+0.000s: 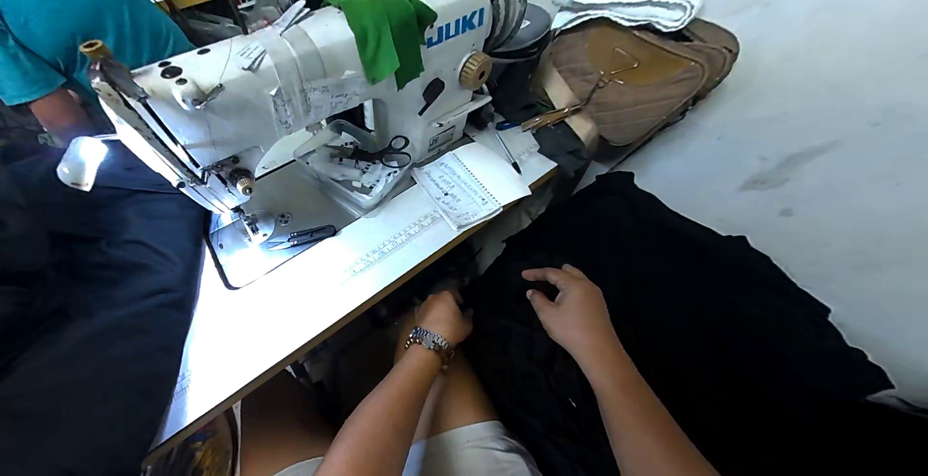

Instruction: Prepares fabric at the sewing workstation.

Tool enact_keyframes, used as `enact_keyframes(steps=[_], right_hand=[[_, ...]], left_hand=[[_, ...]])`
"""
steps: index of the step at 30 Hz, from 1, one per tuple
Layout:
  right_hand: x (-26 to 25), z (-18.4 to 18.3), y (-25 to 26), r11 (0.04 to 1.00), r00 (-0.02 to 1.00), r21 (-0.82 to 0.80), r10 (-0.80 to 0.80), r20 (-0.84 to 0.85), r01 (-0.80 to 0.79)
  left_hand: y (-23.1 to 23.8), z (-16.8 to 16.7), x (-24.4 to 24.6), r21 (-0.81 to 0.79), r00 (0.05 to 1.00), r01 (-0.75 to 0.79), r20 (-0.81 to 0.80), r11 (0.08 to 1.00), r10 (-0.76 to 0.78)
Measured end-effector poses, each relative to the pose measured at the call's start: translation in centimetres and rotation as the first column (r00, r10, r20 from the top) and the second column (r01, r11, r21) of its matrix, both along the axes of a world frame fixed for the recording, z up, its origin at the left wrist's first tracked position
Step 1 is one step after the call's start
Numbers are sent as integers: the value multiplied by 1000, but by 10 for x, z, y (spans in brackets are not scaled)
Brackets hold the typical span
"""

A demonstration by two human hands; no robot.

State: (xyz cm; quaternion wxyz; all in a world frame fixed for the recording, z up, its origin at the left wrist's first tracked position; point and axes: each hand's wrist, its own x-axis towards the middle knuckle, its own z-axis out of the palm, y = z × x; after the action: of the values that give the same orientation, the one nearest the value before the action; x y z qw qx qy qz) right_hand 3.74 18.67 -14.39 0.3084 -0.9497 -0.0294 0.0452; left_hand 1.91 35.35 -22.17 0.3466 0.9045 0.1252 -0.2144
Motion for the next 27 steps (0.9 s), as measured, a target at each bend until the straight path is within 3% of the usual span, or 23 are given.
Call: enact_keyframes(steps=[5,8,10,12,17,20,23,27], right_hand=[[-2,-6,2,1000,1000,-1,28,-5,-28],[-3,-12,4,998,998,1,61,2,-61],[-6,-18,9,995,995,-27,95,-9,-95],[-10,-25,21,988,992,-91,121,-38,-124],[-6,-35,27,979,988,-137,154,21,-150],[0,-22,13,998,997,-40,59,57,-57],[3,-15,2,1000,997,-6,-24,76,25],[2,-11,1,997,995,-27,68,73,-66]], left_hand=[[9,18,8,-359,981,-181,-5,915,192],[8,31,9,-562,945,-312,-103,766,309],[6,40,8,-651,923,-363,-150,667,356],[3,46,4,-676,927,-332,-105,658,360],[4,25,14,-544,966,-143,105,827,236],[11,-15,12,-141,988,41,152,989,-19],[13,-43,6,60,989,148,7,987,-149],[13,-23,-5,99,988,146,28,984,-150]])
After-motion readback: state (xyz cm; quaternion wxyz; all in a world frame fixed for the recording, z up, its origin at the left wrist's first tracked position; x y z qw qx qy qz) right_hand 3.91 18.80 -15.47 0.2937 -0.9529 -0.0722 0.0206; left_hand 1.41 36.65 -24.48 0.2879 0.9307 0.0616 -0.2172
